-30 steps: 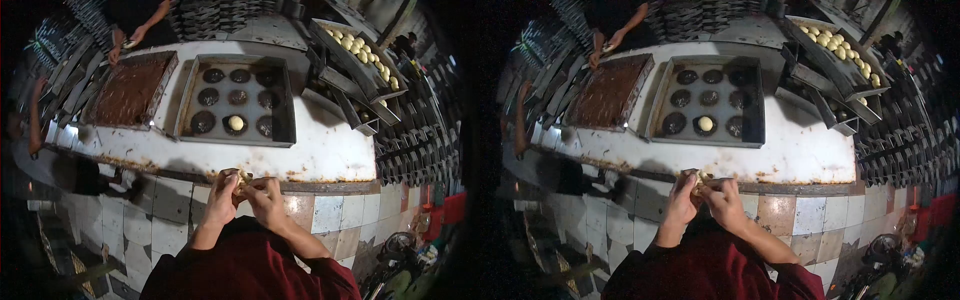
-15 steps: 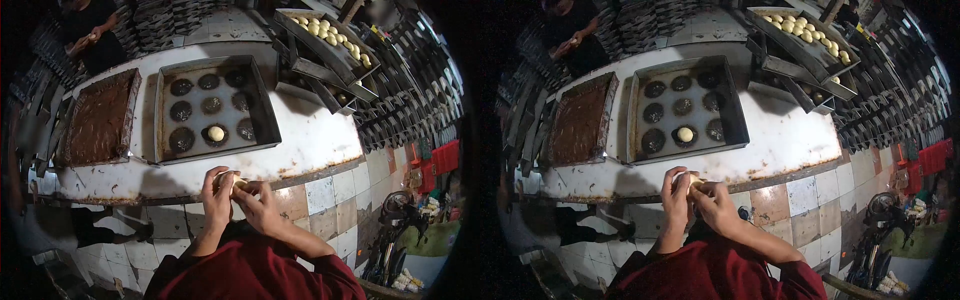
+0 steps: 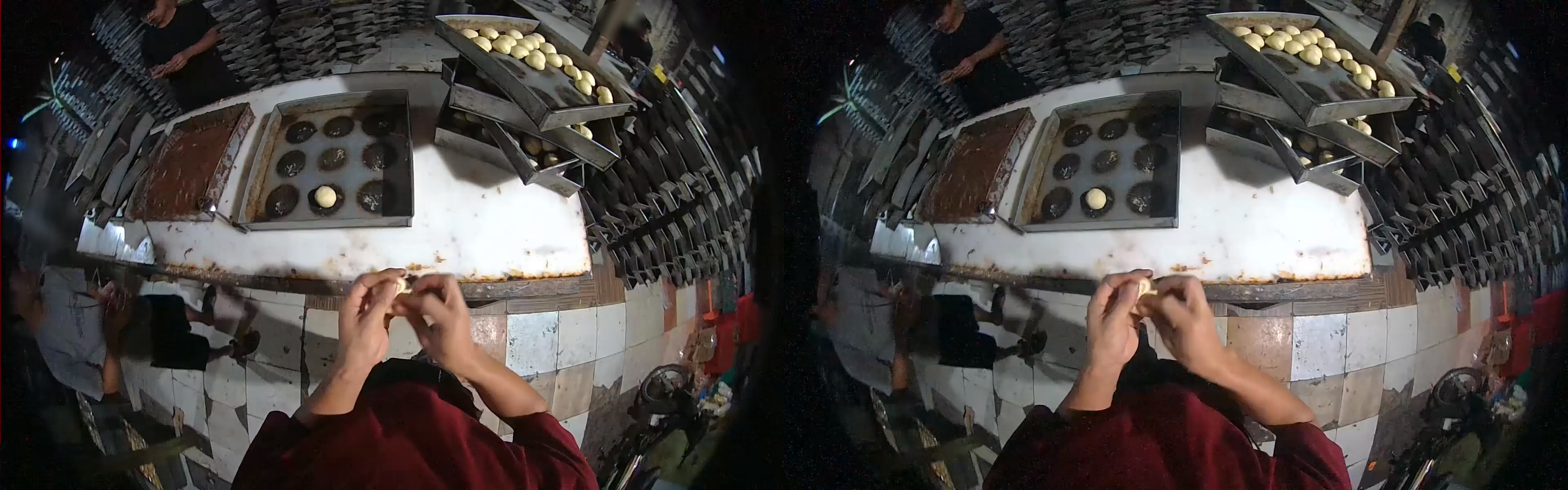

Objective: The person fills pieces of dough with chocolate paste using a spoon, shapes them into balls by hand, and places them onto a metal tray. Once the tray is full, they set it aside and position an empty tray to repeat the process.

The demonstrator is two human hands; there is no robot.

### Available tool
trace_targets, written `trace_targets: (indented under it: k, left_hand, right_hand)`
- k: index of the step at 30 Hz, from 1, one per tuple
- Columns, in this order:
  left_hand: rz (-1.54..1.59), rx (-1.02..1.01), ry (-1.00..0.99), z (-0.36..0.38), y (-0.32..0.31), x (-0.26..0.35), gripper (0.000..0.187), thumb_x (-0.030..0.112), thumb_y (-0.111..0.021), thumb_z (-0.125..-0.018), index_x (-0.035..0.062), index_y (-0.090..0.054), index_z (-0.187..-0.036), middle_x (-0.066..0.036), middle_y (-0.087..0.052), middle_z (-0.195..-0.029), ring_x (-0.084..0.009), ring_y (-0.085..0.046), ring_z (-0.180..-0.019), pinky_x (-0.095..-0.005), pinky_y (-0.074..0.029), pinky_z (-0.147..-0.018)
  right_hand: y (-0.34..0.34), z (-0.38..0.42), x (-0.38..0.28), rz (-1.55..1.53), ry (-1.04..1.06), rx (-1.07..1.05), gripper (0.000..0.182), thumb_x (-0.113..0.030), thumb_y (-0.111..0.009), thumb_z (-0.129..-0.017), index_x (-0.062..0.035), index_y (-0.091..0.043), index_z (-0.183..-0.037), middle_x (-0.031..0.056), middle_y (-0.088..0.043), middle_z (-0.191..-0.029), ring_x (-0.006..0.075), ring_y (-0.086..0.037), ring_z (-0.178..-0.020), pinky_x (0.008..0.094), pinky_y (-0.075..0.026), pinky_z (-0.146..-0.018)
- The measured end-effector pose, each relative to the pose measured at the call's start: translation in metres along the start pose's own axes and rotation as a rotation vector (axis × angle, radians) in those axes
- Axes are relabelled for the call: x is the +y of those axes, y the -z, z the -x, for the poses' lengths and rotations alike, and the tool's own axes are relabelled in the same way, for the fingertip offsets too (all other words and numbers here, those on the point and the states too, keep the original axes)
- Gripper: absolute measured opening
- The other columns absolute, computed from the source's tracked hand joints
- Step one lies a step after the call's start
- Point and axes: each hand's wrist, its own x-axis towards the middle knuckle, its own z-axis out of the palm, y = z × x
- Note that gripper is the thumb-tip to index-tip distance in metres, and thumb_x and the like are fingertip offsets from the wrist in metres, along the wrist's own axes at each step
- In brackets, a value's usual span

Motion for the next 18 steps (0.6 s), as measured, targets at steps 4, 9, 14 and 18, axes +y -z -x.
trace_targets:
  k: [4,9,14,18]
  left_hand:
    - [-0.455,-0.24,-0.275,0.025,-0.022,0.008,0.021,0.002,-0.052,-0.09,0.0004,-0.056,-0.11,-0.014,-0.048,-0.125,-0.0185,-0.052,-0.109,-0.0285,-0.046,-0.086]
    - [-0.12,0.095,-0.218,0.02,-0.04,0.0,0.02,0.003,-0.052,-0.09,0.0001,-0.054,-0.11,-0.013,-0.05,-0.122,-0.0195,-0.056,-0.103,-0.0293,-0.047,-0.086]
    - [-0.248,-0.023,-0.203,0.026,-0.04,-0.006,0.021,0.002,-0.054,-0.088,0.0006,-0.055,-0.108,-0.014,-0.052,-0.119,-0.0229,-0.052,-0.11,-0.0308,-0.047,-0.089]
    - [-0.686,-0.228,-0.51,0.005,-0.019,0.002,0.021,0.001,-0.052,-0.089,-0.0005,-0.052,-0.11,-0.013,-0.05,-0.12,-0.024,-0.053,-0.11,-0.0318,-0.047,-0.088]
  right_hand:
    - [0.031,0.0,0.01,-0.512,-0.355,-0.046,0.016,-0.002,-0.069,-0.076,0.0012,-0.057,-0.087,0.0122,-0.055,-0.089,0.0197,-0.056,-0.066,0.0278,-0.046,-0.055]
    - [0.031,0.013,0.009,-0.285,-0.036,-0.13,0.017,-0.004,-0.069,-0.077,0.0026,-0.058,-0.089,0.0156,-0.053,-0.094,0.0245,-0.057,-0.079,0.031,-0.047,-0.067]
    - [0.04,-0.01,0.011,-0.256,-0.086,-0.09,0.016,-0.003,-0.067,-0.078,0.0015,-0.057,-0.089,0.0134,-0.057,-0.084,0.0249,-0.057,-0.074,0.0305,-0.047,-0.067]
    - [0.034,-0.023,0.019,-0.569,-0.384,-0.29,0.019,-0.004,-0.066,-0.079,0.0021,-0.055,-0.094,0.014,-0.057,-0.085,0.0245,-0.058,-0.076,0.0305,-0.047,-0.069]
